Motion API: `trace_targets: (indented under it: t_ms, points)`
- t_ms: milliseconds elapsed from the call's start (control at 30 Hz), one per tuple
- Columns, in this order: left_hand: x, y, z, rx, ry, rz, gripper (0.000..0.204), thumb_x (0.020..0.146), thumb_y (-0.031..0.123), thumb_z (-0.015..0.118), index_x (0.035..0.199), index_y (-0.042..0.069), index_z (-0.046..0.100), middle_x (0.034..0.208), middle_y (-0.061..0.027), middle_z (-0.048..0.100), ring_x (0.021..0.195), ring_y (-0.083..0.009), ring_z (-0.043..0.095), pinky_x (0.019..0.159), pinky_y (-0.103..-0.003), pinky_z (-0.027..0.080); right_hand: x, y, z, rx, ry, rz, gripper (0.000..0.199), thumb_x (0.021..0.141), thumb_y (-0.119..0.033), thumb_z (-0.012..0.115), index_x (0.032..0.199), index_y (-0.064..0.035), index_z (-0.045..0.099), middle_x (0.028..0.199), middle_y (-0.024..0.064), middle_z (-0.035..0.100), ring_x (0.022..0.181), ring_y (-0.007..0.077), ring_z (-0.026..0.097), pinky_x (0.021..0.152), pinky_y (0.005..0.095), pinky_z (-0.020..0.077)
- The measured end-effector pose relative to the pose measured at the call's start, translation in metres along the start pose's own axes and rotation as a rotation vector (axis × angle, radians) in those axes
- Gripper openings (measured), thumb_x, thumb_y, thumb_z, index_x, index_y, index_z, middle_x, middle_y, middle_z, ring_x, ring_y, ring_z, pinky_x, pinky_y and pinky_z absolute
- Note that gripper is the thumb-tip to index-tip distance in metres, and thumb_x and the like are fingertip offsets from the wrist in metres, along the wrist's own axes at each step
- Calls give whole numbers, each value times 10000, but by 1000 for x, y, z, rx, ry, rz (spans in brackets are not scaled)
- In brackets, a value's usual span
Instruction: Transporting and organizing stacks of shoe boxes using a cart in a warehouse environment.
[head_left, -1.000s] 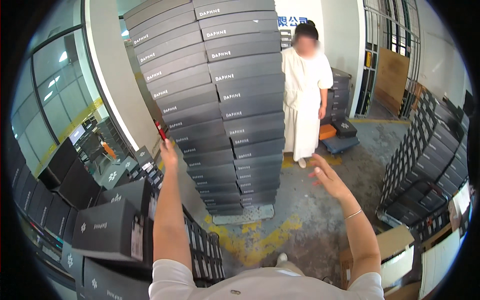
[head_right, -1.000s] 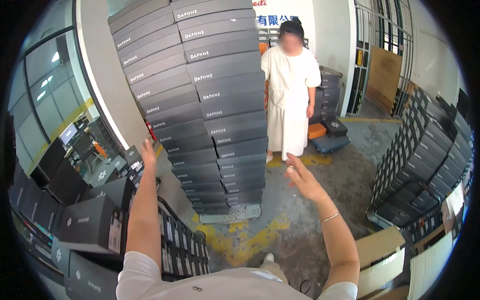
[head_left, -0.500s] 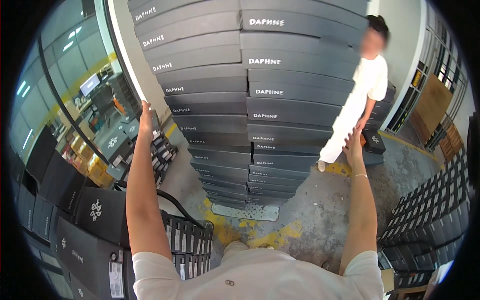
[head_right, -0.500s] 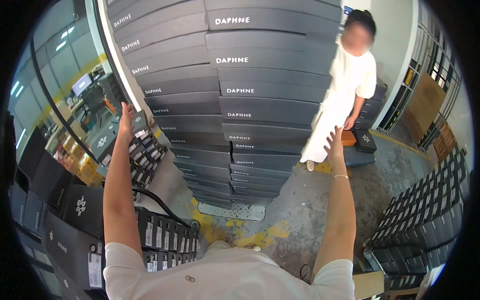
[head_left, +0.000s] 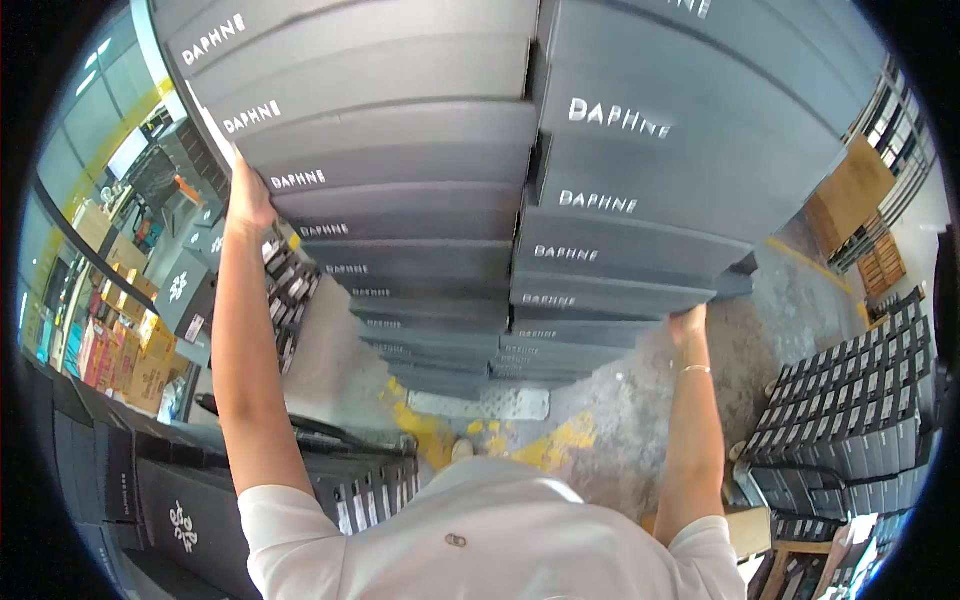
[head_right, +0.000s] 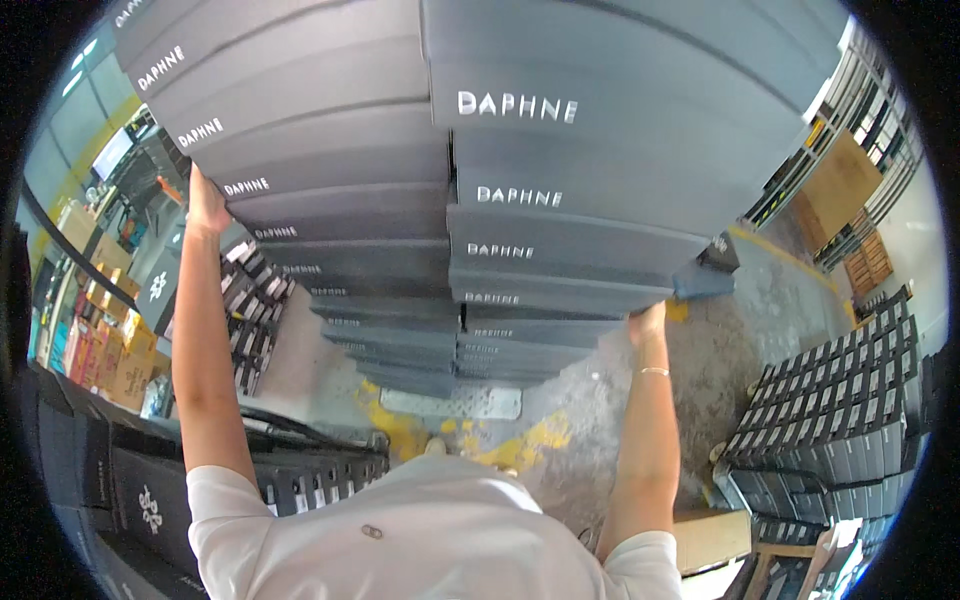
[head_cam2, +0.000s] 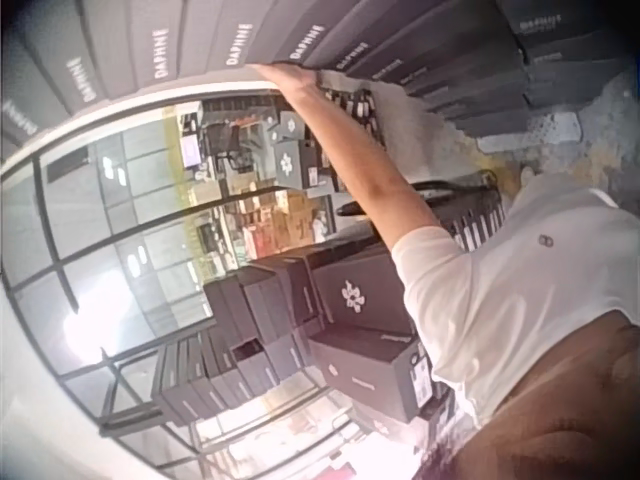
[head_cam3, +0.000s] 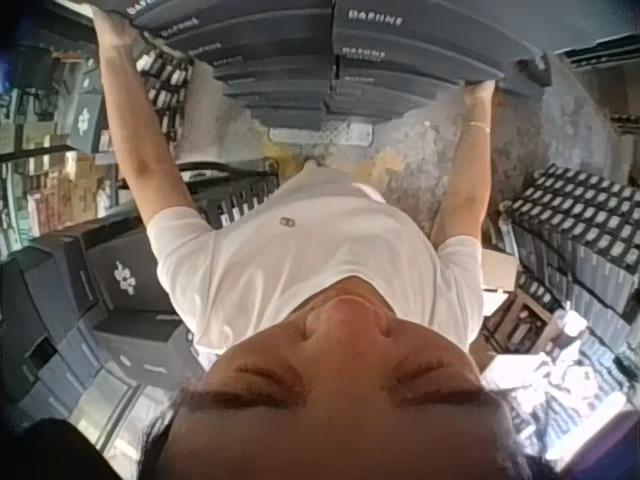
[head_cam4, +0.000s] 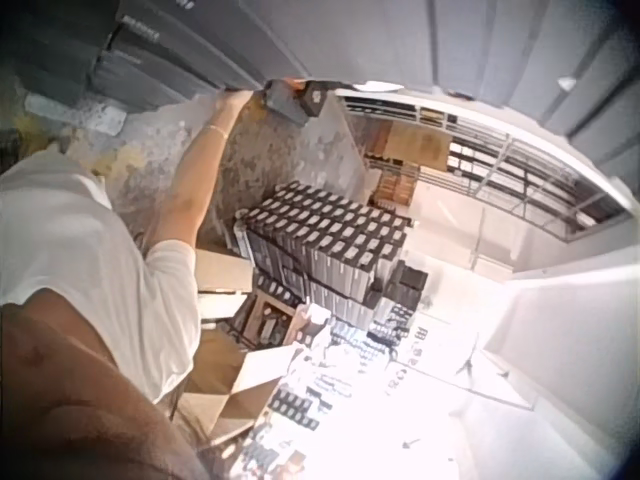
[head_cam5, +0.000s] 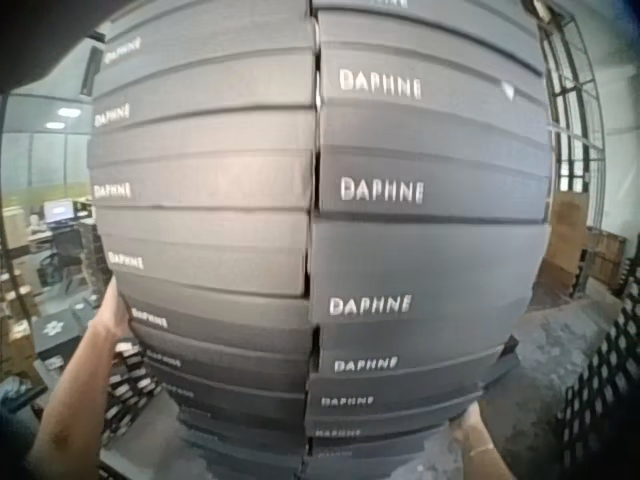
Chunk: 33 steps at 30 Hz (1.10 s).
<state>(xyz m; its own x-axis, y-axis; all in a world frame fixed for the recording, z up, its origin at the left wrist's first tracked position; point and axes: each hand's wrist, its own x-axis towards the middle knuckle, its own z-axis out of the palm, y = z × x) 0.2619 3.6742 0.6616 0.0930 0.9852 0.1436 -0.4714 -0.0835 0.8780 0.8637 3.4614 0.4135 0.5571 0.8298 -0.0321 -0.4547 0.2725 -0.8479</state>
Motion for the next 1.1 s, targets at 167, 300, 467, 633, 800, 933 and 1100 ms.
trace_targets:
  t_ms: [167,300,467,633,800,933,1100]
  points:
    - [-9,21,-1,50,84,211,657,854,570,370,1323,112,336,1354,-64,343,1238,-223,307,1016,-382,262,-15,-24,48,-112,-9,76,663,852,-564,392,1349,-135,290,1395,22,294,1283,207,260,1044,347,224]
    - [1,75,13,86,1,638,819,821,680,258,1404,126,105,1447,-158,110,1333,-309,93,1063,-448,9,-23,-132,101,-163,-52,-511,774,833,-655,282,1373,-105,220,1413,87,231,1262,237,283,1009,366,271]
    - [-4,143,91,273,-176,651,872,809,651,387,1359,1,201,1355,-188,291,1245,-283,301,1021,-391,252,-47,-247,149,-576,-273,-805,777,828,-569,463,1329,-6,272,1311,118,366,1197,231,336,1006,340,241]
    - [8,145,87,354,-70,607,928,753,669,478,1292,-65,300,1308,-209,352,1214,-280,350,1010,-370,281,-88,-239,179,-510,-241,-771,682,807,-441,597,1252,22,368,1198,108,462,1115,201,408,961,313,298]
    - [34,145,93,283,-148,570,784,818,610,436,1287,-14,359,1297,-159,395,1202,-240,375,999,-357,295,-100,-237,178,-530,-158,-790,634,833,-404,576,1251,26,372,1207,113,462,1123,201,406,967,316,294]
    - [54,137,91,261,-175,542,750,836,584,428,1300,-1,350,1330,-136,375,1206,-224,377,997,-356,297,-93,-226,174,-596,-10,-712,653,849,-438,531,1276,22,349,1270,124,408,1171,219,363,991,346,268]
    - [59,130,116,369,-260,603,896,769,664,437,1360,20,238,1409,-158,242,1294,-331,215,1044,-474,175,-118,-244,159,-551,85,-765,699,839,-480,522,1296,8,319,1260,103,414,1161,208,383,983,341,298]
